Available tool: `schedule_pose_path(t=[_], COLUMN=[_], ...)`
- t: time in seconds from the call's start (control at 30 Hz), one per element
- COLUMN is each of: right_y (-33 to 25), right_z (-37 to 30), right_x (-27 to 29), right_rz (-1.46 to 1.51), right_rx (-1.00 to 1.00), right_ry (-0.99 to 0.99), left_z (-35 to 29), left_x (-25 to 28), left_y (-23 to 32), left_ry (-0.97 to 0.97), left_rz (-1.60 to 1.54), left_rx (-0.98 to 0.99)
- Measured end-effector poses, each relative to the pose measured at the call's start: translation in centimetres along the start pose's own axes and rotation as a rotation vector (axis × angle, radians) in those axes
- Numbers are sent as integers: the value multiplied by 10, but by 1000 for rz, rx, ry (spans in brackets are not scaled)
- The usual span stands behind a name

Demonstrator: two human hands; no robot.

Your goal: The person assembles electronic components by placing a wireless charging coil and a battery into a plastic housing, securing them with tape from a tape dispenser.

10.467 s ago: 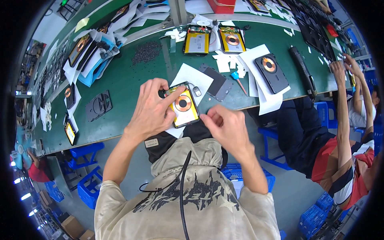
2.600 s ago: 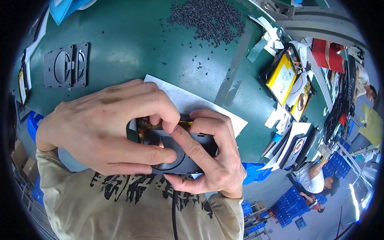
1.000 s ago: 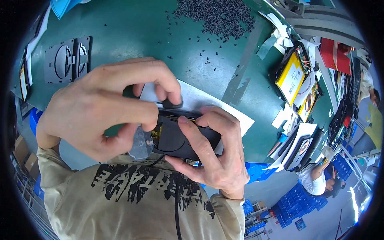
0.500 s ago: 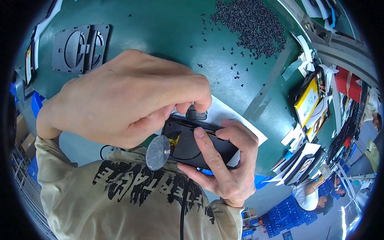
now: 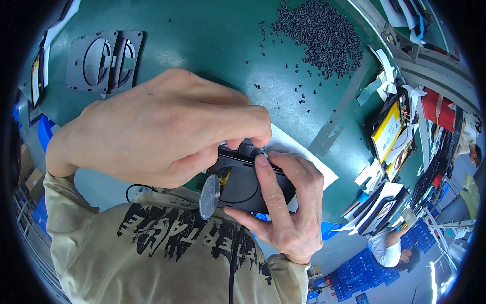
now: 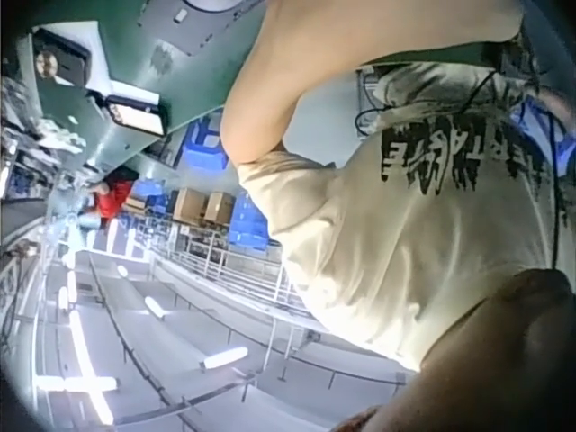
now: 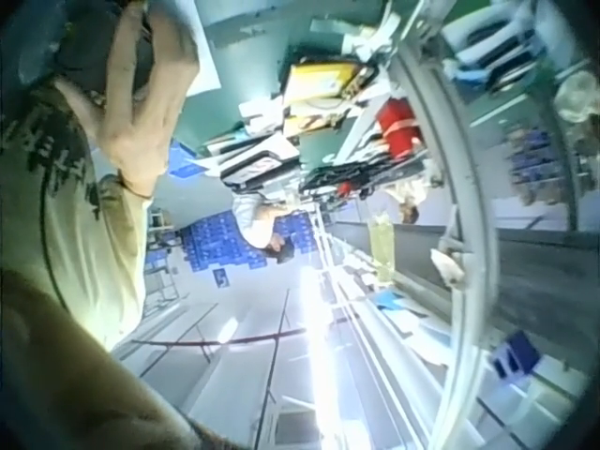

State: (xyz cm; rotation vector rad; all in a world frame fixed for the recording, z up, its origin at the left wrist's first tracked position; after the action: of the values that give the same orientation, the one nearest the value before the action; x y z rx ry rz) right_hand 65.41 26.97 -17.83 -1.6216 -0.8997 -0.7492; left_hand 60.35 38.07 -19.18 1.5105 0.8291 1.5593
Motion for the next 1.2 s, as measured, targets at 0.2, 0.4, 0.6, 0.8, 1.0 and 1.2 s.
schedule_pose_path(t=[0.2, 0.4, 0.6, 0.8, 1.0, 1.2], right_y=[1, -1, -2, 0, 0, -3], right_z=[-3, 1, 1, -1, -2, 0], right_x=[6, 2, 3, 3, 1, 1], right_rz=[31, 8, -18, -76, 17, -34], right_rx=[12, -21, -22, 9, -23, -37], right_ry=[25, 11, 0, 29, 9, 2], left_z=[3, 0, 1, -3, -5, -6], left_x=[-2, -5, -2, -6, -4, -10], left_y=[5, 2, 10, 3, 6, 8], left_ry=[0, -19, -49, -95, -179, -257], left_rz=[41, 47, 82, 38, 11, 116], left_rx=[-34, -35, -58, -60, -43, -13])
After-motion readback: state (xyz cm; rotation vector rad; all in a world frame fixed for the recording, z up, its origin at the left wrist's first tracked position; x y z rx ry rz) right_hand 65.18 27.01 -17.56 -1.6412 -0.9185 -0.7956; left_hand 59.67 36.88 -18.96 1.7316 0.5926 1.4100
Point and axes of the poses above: each hand's wrist, its own z-axis towards the middle knuckle, its own x-axis out of the back of the hand, y = z × x, the point moved 10 cm from there along z, towards the middle knuckle, and after that the axes turned 10 degrees about -y, right-handed, at the moved point
